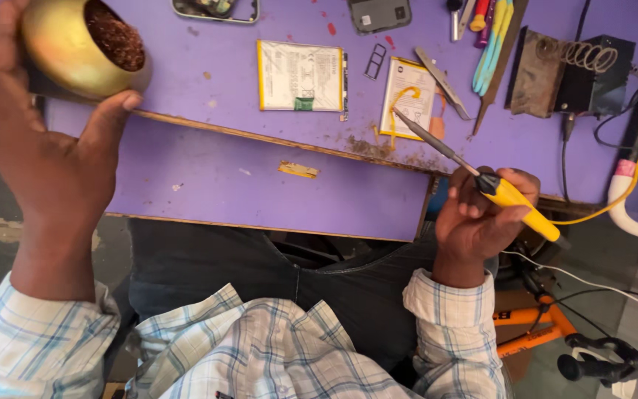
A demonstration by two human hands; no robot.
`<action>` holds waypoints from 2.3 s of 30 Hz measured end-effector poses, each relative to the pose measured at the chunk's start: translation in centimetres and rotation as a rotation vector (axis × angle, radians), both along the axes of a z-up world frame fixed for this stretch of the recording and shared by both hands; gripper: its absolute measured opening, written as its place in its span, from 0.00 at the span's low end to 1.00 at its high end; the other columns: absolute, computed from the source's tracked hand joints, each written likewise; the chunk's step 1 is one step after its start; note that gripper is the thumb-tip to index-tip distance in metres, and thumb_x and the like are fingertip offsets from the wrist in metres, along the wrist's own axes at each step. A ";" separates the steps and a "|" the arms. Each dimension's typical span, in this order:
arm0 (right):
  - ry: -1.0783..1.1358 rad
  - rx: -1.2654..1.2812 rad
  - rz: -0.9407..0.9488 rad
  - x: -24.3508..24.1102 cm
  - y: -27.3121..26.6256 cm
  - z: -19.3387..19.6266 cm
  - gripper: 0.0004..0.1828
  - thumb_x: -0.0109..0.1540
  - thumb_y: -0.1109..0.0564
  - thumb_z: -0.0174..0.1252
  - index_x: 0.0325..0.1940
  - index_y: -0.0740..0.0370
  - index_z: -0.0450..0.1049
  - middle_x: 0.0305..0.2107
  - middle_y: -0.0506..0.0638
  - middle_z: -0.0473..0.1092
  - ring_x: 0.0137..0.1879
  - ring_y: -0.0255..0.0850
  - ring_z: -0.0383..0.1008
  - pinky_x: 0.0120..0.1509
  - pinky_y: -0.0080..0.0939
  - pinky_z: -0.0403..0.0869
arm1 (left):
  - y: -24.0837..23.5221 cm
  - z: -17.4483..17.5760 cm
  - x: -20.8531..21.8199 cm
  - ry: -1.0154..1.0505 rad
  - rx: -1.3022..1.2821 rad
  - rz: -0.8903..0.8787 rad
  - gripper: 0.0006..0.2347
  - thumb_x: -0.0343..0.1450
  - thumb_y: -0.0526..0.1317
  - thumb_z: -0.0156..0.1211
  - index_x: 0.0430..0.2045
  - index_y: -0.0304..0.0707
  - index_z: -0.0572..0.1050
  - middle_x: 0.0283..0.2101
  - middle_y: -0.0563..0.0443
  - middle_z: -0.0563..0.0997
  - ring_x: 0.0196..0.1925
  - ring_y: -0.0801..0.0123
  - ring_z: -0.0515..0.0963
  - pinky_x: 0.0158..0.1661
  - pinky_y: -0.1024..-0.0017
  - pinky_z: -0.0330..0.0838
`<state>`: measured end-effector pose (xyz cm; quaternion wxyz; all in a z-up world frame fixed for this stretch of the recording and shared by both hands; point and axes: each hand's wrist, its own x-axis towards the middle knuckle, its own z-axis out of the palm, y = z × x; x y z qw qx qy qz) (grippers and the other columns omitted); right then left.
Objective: The person prepares a lithium-ion battery by peeling back its protective film. They then use a soldering iron and tweezers to solder a connector onto the battery terminals. The person cleans the soldering iron tip on a brass sponge during the process.
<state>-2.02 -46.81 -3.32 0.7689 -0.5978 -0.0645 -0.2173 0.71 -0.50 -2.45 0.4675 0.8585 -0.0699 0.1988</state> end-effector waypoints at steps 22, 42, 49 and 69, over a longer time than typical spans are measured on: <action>-0.177 -0.058 -0.129 0.9 0.4 2.0 0.19 0.69 0.41 0.54 0.40 0.58 0.60 0.16 0.46 0.51 0.20 0.35 0.49 0.27 0.37 0.57 | -7.3 2.6 0.3 -0.161 0.272 -0.279 0.21 0.72 0.37 0.75 0.55 0.31 0.70 0.61 0.38 0.72 0.65 0.45 0.71 0.63 0.53 0.66; -0.233 -0.460 -0.346 -0.6 1.9 3.1 0.27 0.69 0.35 0.54 0.38 0.61 0.58 0.18 0.51 0.54 0.23 0.41 0.53 0.33 0.41 0.61 | -10.2 4.9 8.4 -0.008 0.428 -0.674 0.26 0.62 0.44 0.74 0.54 0.38 0.77 0.62 0.45 0.74 0.66 0.51 0.68 0.63 0.50 0.57; -0.447 -0.709 -0.343 -0.4 3.3 3.3 0.23 0.70 0.38 0.50 0.36 0.59 0.59 0.17 0.49 0.56 0.24 0.42 0.55 0.34 0.45 0.65 | -10.2 4.5 7.7 -0.076 0.493 -0.688 0.23 0.58 0.46 0.74 0.47 0.46 0.82 0.60 0.51 0.76 0.66 0.56 0.69 0.63 0.54 0.61; -0.583 -0.836 -0.332 0.1 3.8 3.4 0.26 0.70 0.40 0.50 0.28 0.62 0.59 0.13 0.49 0.55 0.21 0.43 0.55 0.32 0.46 0.65 | -10.2 4.3 7.7 -0.112 0.498 -0.655 0.18 0.61 0.46 0.71 0.45 0.48 0.84 0.59 0.52 0.78 0.64 0.60 0.72 0.62 0.59 0.65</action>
